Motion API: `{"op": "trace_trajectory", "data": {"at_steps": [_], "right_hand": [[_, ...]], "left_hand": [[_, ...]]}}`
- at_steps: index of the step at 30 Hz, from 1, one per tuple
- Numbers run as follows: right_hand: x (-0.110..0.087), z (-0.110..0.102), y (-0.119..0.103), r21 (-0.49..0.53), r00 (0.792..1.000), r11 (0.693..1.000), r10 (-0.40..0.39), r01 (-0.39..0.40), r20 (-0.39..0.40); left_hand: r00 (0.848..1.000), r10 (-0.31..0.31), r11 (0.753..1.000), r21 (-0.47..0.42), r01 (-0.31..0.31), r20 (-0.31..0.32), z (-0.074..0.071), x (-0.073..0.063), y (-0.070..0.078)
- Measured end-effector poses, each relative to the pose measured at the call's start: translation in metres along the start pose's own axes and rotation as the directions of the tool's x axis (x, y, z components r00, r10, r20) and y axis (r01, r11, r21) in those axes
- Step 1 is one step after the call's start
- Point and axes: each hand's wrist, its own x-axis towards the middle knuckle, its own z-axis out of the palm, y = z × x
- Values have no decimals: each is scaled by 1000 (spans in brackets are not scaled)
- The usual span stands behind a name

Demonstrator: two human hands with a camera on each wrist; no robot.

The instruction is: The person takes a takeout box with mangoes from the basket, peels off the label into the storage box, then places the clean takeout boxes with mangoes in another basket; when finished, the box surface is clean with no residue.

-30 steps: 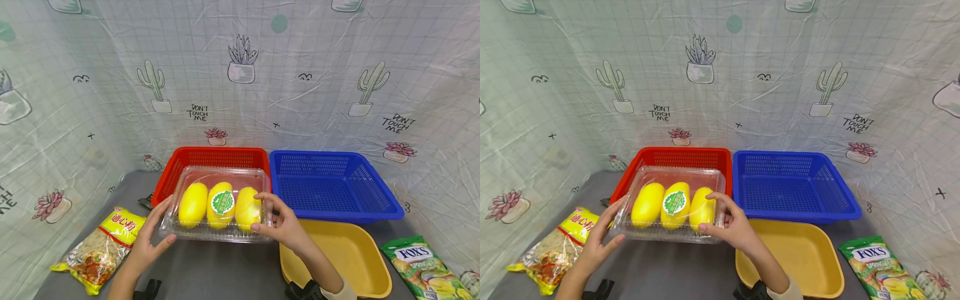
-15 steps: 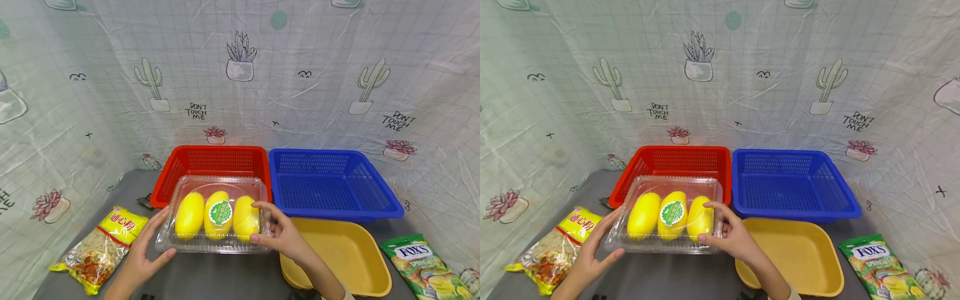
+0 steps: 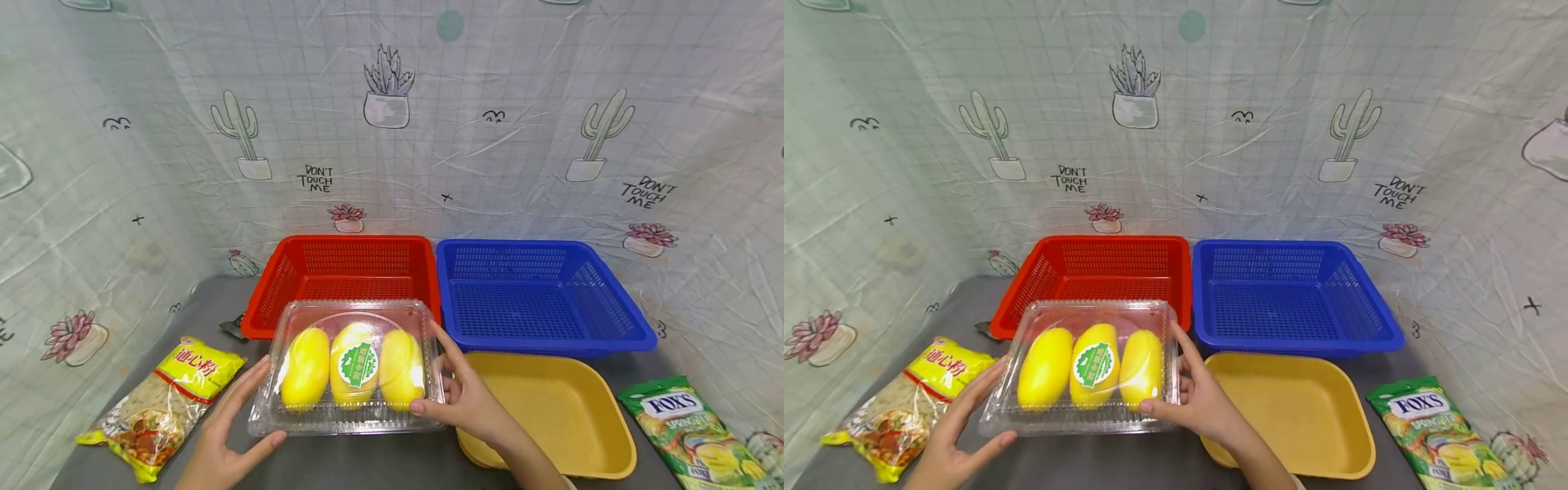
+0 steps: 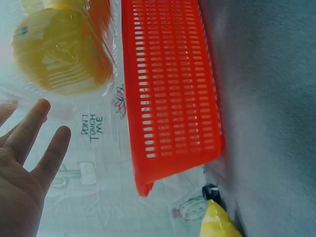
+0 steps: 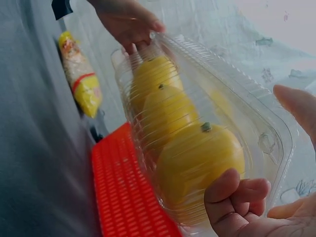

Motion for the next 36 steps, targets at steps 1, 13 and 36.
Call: {"op": "trace_trajectory", "data": {"at_steps": [1,13,36], "right_hand": [[-1,2,0,20,1000,1000,1,-1,9],[-15,23,10,73,996,997,-27,20,87],[-36,34,31,83,977,974,205,-209,52]], "left_hand": [[1000,10,1000,0,-10,-1,-1,-2,0],[997,22,1000,-14,-23,-79,-1,-18,6],[977,-211,977,13,211,-32,7,-44,1]]}}
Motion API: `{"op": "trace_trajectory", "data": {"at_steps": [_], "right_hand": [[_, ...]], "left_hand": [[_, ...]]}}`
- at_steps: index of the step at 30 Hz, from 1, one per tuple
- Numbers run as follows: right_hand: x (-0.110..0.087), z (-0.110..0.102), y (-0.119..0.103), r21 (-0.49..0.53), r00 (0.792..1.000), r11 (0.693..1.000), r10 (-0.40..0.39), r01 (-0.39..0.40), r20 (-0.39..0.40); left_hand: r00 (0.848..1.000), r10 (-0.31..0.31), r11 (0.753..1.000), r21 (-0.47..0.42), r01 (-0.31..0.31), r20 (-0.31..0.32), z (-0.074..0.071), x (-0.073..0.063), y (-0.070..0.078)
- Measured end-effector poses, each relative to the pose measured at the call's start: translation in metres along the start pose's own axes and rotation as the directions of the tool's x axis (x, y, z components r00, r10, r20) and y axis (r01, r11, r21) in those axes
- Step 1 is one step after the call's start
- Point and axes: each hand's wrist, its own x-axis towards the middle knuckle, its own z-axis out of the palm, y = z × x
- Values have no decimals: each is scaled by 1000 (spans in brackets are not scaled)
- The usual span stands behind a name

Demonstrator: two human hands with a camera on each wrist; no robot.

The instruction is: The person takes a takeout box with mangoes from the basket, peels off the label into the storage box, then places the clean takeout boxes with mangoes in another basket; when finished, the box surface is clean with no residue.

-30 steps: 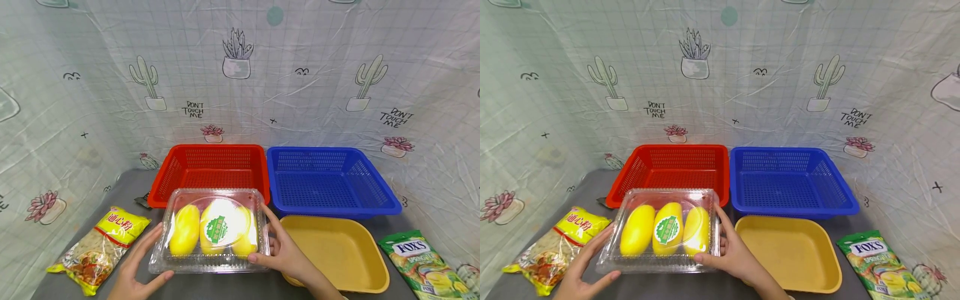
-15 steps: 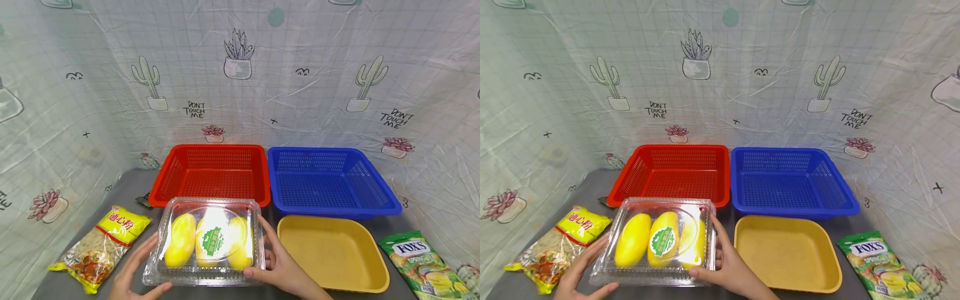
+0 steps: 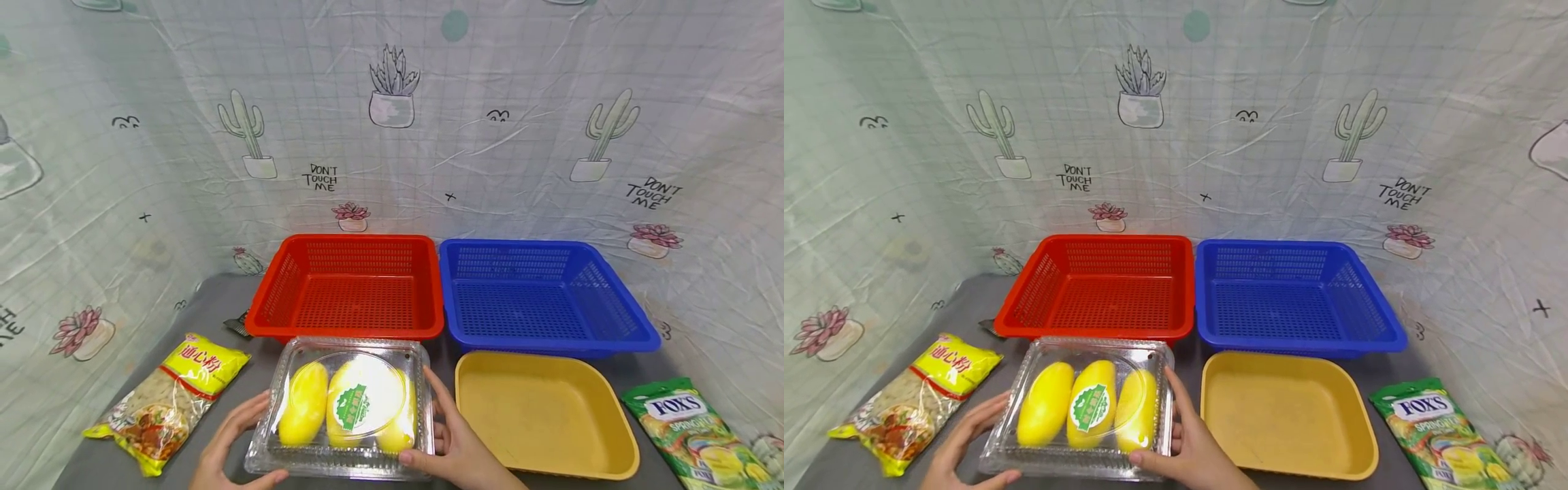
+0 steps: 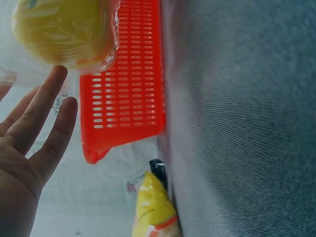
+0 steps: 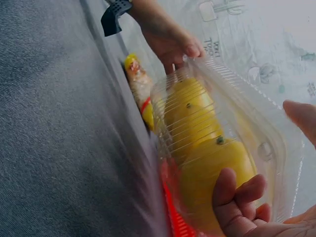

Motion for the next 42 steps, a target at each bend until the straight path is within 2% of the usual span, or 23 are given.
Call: {"op": "trace_trajectory", "data": {"at_steps": [4,6,8,11,15,18,25,35,42], "right_hand": [[-1,-1,1,-43,999,999,30,-31,-22],[-1,-2,2,-68,998,996,47,-49,-32],[0,-3,2,-90,997,994,63,-67,-45],[1,-3,3,-103,995,991,77,-83,-55],[3,-4,7,-94,993,990,99,-104,-64],[5,-4,9,-83,991,989,115,-120,-64],[9,-6,9,-100,986,982,153,-160,-73],[13,-7,16,-122,983,976,175,-181,-54],[17,-7,19,-216,986,964,142,-157,-83]], "left_hand": [[1000,8,1000,-16,-8,7,2,0,-6],[999,52,998,-46,-52,4,4,-1,-10],[998,68,996,-61,-67,10,4,-2,-14],[998,49,998,-47,-48,36,5,-3,-20],[995,-59,998,18,58,78,5,-3,-24],[992,-89,996,40,86,92,5,-2,-26],[993,-87,995,56,83,80,8,2,-29],[987,-140,983,134,129,77,11,4,-32],[982,-172,977,137,161,72,13,7,-30]]}}
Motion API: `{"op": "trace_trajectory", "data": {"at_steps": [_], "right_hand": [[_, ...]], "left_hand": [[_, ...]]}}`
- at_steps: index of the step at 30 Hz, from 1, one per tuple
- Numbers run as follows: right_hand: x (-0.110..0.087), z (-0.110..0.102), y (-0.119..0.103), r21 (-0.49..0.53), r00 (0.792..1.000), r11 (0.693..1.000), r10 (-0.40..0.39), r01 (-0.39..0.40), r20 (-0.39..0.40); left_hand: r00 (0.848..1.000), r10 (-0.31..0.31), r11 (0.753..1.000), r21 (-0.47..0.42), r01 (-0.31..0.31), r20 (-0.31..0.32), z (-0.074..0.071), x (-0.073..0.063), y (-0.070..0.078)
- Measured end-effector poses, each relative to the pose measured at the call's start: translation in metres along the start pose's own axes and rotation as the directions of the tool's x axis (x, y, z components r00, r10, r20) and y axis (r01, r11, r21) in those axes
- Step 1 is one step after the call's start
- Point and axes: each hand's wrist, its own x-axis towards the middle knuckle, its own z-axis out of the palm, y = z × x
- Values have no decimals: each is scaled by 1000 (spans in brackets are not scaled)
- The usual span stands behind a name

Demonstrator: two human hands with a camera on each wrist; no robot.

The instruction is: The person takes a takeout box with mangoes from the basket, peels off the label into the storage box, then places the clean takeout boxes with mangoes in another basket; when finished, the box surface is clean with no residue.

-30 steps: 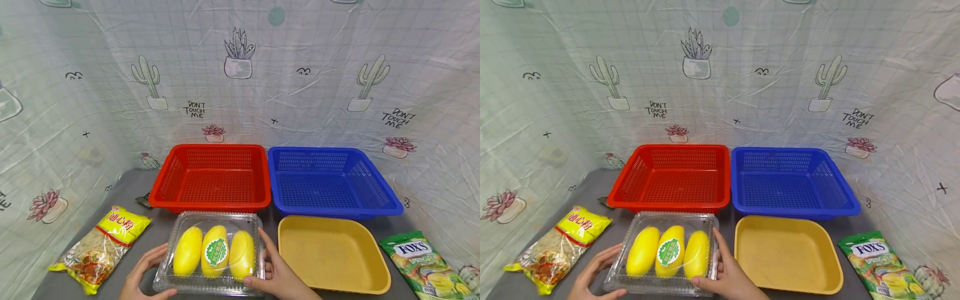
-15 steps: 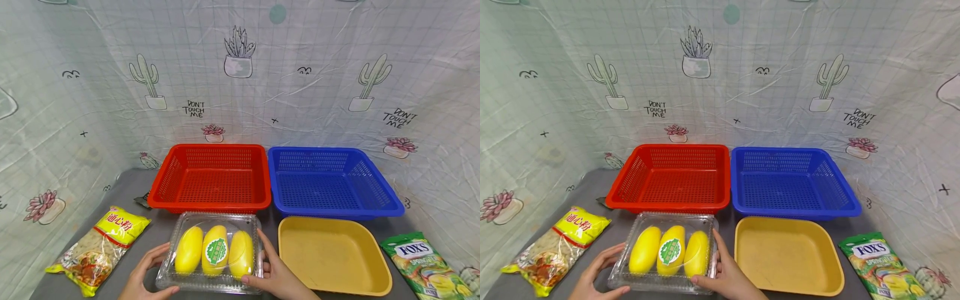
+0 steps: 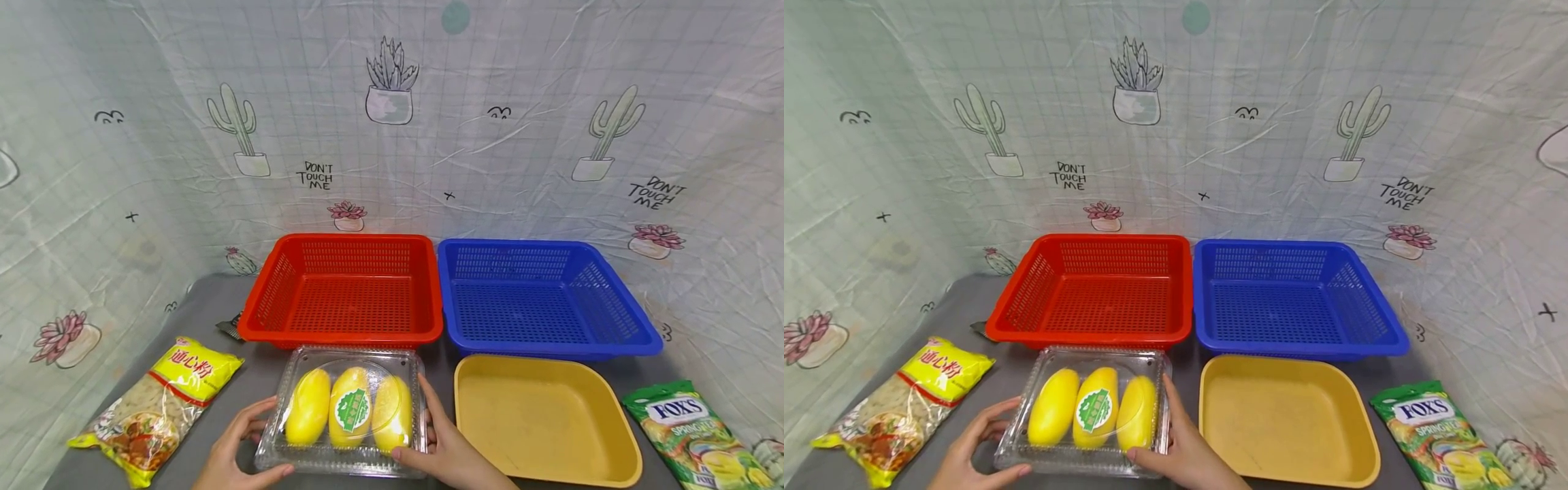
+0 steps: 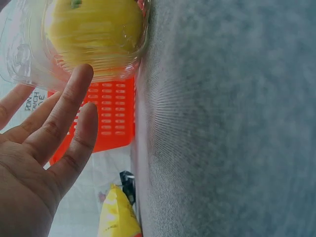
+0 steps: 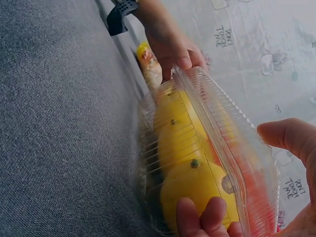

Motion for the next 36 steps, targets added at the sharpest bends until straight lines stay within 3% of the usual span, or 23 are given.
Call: {"op": "trace_trajectory", "data": {"at_steps": [6,11,18,27,32,36], "right_hand": [[2,-1,1,-36,999,998,-49,48,-6],[2,1,-1,-50,997,996,-76,75,-27],[1,2,-3,-156,994,987,-48,33,-94],[-3,3,-4,-141,991,990,-41,23,-127],[-9,2,-5,-181,981,978,-132,105,-143],[-12,2,-8,-275,959,944,-232,182,-163]], "left_hand": [[1000,-28,1000,15,28,-1,1,2,0],[1000,-16,1000,6,16,-5,2,2,-1],[1000,13,1000,-4,-13,-13,1,1,-3],[1000,-4,1000,-17,4,-14,2,0,-2],[1000,11,1000,-5,-11,-17,1,-1,-4],[999,32,999,-3,-32,-18,1,0,-6]]}}
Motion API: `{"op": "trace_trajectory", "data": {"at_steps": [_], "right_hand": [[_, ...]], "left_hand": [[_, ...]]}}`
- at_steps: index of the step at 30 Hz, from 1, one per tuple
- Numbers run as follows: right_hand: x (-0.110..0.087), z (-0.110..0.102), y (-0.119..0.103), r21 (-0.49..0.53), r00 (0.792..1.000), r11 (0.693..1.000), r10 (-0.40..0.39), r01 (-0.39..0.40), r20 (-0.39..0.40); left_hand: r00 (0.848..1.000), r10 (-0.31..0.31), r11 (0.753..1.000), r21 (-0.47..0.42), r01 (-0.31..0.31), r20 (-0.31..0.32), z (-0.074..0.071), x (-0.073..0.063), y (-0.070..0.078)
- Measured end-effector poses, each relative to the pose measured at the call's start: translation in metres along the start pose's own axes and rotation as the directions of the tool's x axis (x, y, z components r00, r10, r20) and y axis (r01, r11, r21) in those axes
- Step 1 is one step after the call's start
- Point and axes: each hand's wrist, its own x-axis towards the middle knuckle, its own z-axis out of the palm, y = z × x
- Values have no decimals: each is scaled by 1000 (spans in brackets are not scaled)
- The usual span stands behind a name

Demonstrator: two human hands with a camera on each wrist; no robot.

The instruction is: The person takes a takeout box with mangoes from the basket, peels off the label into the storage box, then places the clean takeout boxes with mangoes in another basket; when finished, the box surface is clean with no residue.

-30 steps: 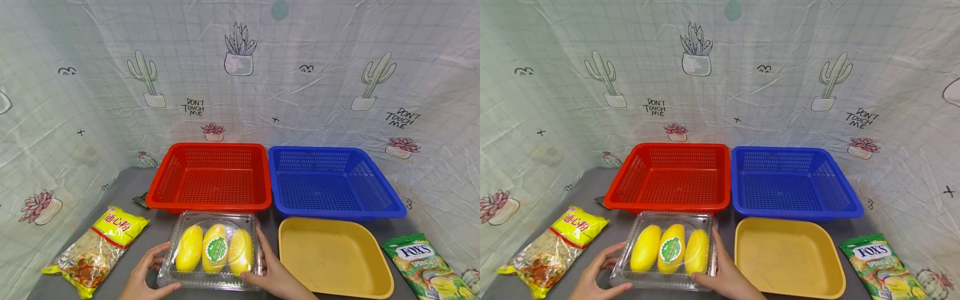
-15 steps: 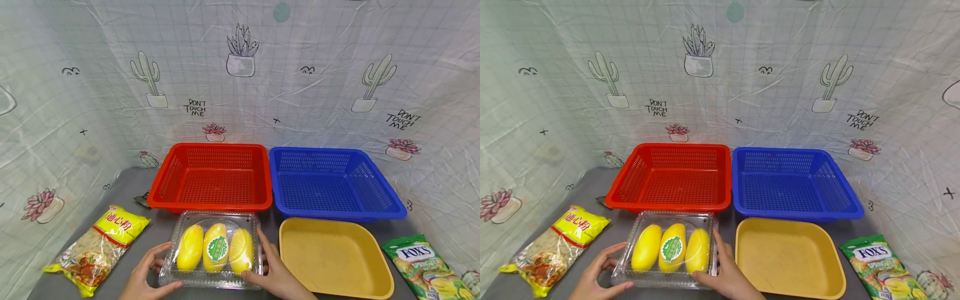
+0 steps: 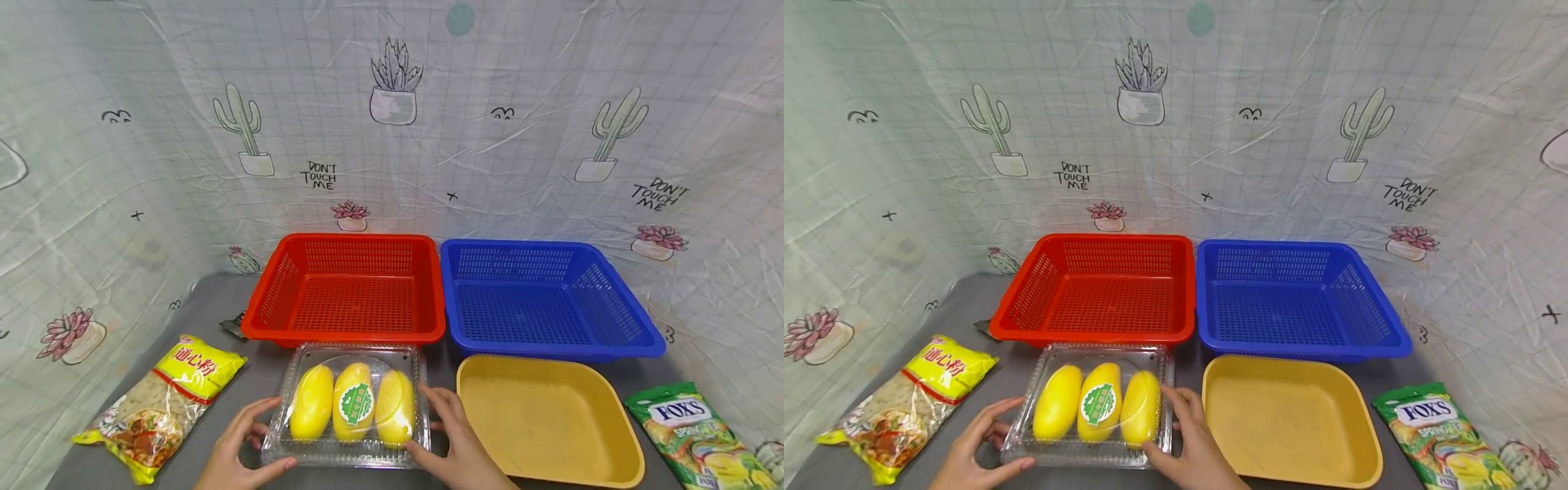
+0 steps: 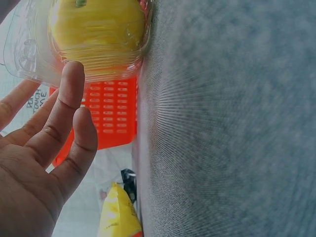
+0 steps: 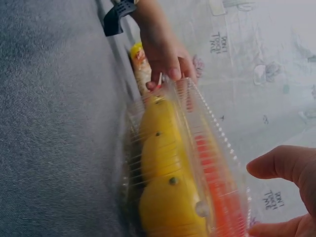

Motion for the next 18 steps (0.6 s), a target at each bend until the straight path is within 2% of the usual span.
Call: {"op": "trace_trajectory", "data": {"at_steps": [5,10,14,18], "right_hand": [[1,0,-4,-58,989,988,-143,141,-47],[5,4,-9,-39,949,956,-295,292,-109],[12,9,-12,53,925,931,-351,362,-148],[24,15,-15,178,926,911,-353,372,-132]], "left_hand": [[1000,9,1000,0,-9,4,-1,0,0],[1000,13,1000,-10,-13,9,0,0,1],[1000,28,999,-26,-28,10,0,1,0],[999,39,999,-37,-38,4,1,1,-1]]}}
